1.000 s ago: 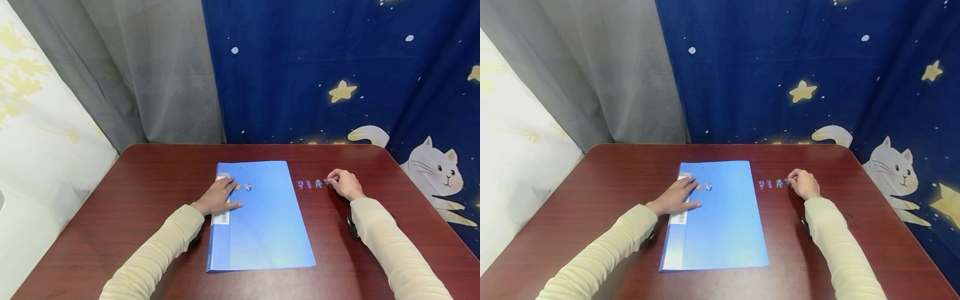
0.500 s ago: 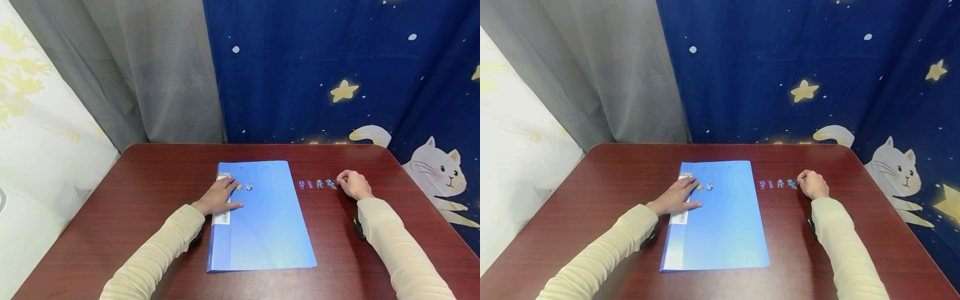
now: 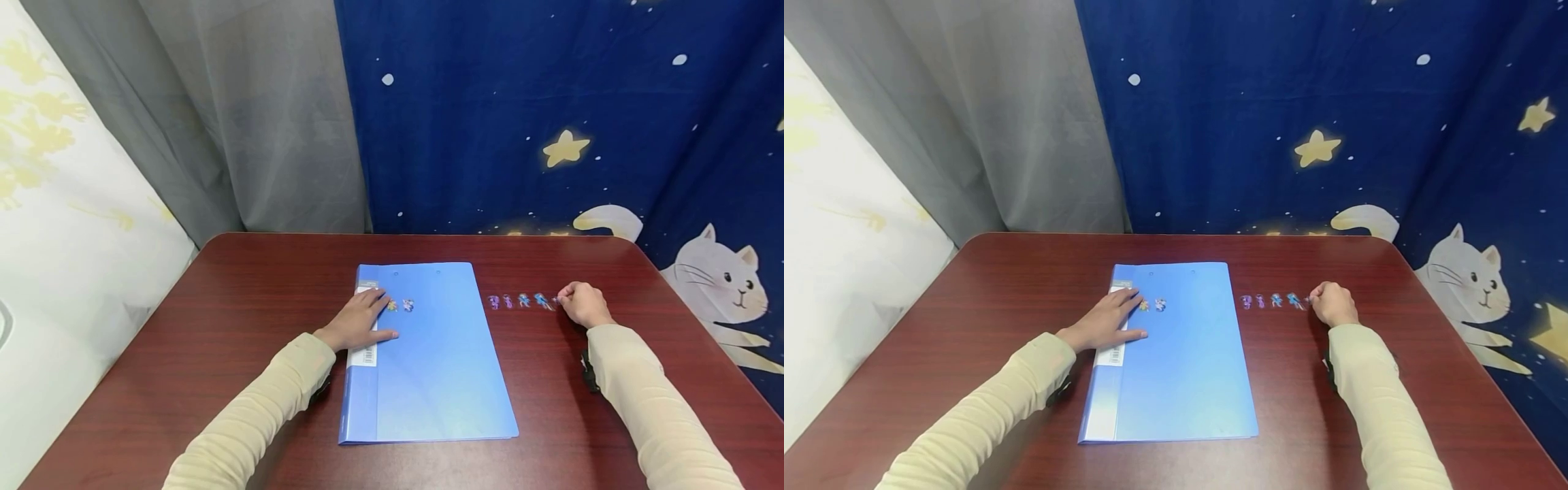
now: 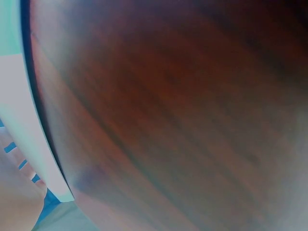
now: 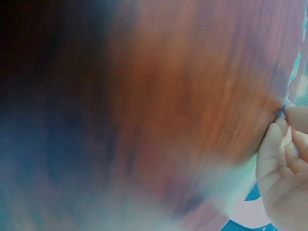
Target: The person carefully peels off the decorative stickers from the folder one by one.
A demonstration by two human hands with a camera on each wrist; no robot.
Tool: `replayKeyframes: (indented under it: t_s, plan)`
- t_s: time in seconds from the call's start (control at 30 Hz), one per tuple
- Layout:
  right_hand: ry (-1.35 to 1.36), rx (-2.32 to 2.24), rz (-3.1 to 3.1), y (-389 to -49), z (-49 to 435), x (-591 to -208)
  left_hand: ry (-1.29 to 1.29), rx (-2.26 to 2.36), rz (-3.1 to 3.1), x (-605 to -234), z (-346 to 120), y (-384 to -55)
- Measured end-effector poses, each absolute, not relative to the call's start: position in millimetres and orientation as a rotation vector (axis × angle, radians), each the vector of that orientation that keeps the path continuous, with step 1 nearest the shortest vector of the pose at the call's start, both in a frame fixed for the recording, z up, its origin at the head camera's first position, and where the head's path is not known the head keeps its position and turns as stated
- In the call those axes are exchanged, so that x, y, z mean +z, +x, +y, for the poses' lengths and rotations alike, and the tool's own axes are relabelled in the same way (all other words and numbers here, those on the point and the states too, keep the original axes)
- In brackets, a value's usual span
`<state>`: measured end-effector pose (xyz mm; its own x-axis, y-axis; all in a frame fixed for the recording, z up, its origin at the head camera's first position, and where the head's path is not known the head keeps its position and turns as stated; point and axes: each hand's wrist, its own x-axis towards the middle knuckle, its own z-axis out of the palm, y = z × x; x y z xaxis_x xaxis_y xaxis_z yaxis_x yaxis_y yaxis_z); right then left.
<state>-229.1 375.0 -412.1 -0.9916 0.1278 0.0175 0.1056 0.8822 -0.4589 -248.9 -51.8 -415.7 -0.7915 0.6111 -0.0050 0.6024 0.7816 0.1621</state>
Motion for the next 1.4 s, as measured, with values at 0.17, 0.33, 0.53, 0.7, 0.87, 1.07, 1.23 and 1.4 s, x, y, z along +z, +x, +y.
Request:
replayKeyframes:
  t_s: [0.17,0.33,0.53,0.7,0.87,1.07,1.23,1.4]
  plan:
    - [-0.202,0.725,-3.026,-230,375,-411,0.976,0.221,2.919,-414,-51,-249]
    - [-0.204,0.728,-3.034,-232,374,-409,0.973,0.22,2.92,-414,-50,-248]
    - [-0.201,0.727,-3.055,-230,373,-408,0.988,0.223,2.924,-414,-51,-247]
    - [-0.195,0.728,-3.046,-229,372,-406,0.985,0.226,2.921,-413,-51,-247]
    - [-0.197,0.724,-3.046,-228,371,-404,0.97,0.217,2.917,-413,-51,-247]
    - [-0.171,0.696,-3.058,-228,366,-399,0.971,0.21,2.917,-412,-51,-246]
    - [-0.073,0.733,-2.986,-233,349,-395,0.993,0.222,2.919,-412,-52,-246]
    - [0.072,0.8,-2.902,-244,315,-393,0.998,0.22,2.915,-413,-52,-246]
